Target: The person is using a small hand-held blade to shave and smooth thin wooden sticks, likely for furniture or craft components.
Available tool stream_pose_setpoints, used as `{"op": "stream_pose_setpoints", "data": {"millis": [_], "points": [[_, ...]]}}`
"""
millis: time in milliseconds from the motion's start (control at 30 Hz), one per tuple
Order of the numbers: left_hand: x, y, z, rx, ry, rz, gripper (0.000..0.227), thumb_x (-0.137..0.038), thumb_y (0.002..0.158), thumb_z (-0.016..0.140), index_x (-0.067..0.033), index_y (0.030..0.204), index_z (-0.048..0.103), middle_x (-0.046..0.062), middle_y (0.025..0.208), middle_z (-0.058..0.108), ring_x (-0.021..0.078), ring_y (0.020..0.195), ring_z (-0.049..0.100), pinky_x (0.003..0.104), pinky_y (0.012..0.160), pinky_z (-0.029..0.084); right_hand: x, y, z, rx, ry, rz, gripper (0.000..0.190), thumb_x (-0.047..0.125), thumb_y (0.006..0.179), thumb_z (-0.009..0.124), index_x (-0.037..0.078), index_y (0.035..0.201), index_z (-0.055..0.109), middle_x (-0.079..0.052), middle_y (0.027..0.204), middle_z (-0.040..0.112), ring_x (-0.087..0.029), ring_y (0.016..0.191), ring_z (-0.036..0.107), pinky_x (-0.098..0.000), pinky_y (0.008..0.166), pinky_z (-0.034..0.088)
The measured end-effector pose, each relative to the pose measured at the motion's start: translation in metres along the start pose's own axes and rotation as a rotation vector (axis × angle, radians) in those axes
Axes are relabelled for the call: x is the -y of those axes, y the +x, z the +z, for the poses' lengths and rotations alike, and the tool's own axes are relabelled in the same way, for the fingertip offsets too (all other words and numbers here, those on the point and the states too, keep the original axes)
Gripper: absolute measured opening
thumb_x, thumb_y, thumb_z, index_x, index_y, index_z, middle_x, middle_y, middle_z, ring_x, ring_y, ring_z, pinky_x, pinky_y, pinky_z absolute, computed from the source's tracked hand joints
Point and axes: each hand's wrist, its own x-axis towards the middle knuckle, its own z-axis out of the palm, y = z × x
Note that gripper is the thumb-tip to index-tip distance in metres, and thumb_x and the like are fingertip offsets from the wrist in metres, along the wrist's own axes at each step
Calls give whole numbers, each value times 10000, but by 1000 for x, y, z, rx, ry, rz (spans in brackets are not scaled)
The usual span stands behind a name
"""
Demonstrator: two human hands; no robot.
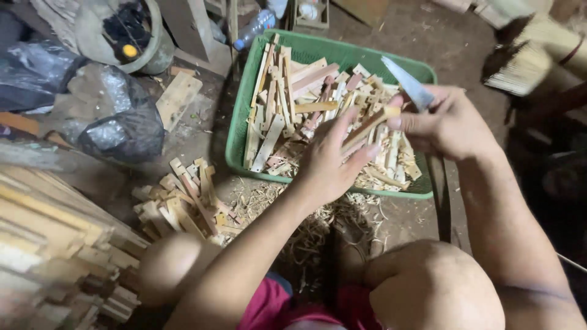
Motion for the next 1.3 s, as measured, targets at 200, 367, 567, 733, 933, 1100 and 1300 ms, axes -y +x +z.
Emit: {"op": "stream_pose_setpoints", "data": {"millis": [200,367,567,733,933,1100,1300], "points": [[-42,-24,18,27,-154,242,113,-155,1051,482,-94,975,538,-1,679,507,140,550,489,309,456,380,14,-103,-8,-253,-136,-95,269,276,1127,473,81,1274,588,-95,851,636,-110,445,485,-233,368,379],[-82,-40,12,187,152,0,188,-302,1041,500,-151,1075,607,5,725,606,135,543,549,316,449,411,-31,-171,-37,-297,130,-71,208,218,1097,542,40,1110,650,-86,776,651,-127,450,546,-225,394,441],[-70,-43,22,288,257,-32,241,-307,1011,574,-82,1000,658,67,691,624,161,525,537,330,516,462,-112,-163,-24,-401,562,-43,214,200,1013,622,-8,1021,671,-106,753,665,-87,362,447,-244,285,386],[-72,-31,23,327,397,-39,660,-661,915,564,-47,1118,694,187,840,713,255,663,664,440,727,532,-105,-143,2,-394,652,-69,228,143,966,658,-61,1069,672,-132,706,633,-55,334,427,-227,259,384],[-38,-19,36,300,458,126,714,-721,939,477,-39,992,681,68,619,544,236,575,596,416,644,494,-95,-124,19,-279,540,-26,393,52,970,620,-26,1355,609,-172,694,643,-78,311,440,-253,224,407],[-31,-23,25,241,490,208,694,-737,938,434,-81,878,652,51,581,519,248,550,635,454,679,542,-98,-117,27,-237,545,14,430,59,973,614,-2,1398,589,-184,678,644,-63,309,446,-231,215,422],[-26,-27,22,227,511,234,688,-722,955,423,-86,833,655,43,578,504,241,529,626,450,677,552,-96,-115,30,-215,502,21,415,79,985,613,13,1395,599,-175,671,638,-57,317,451,-228,218,433]]}}
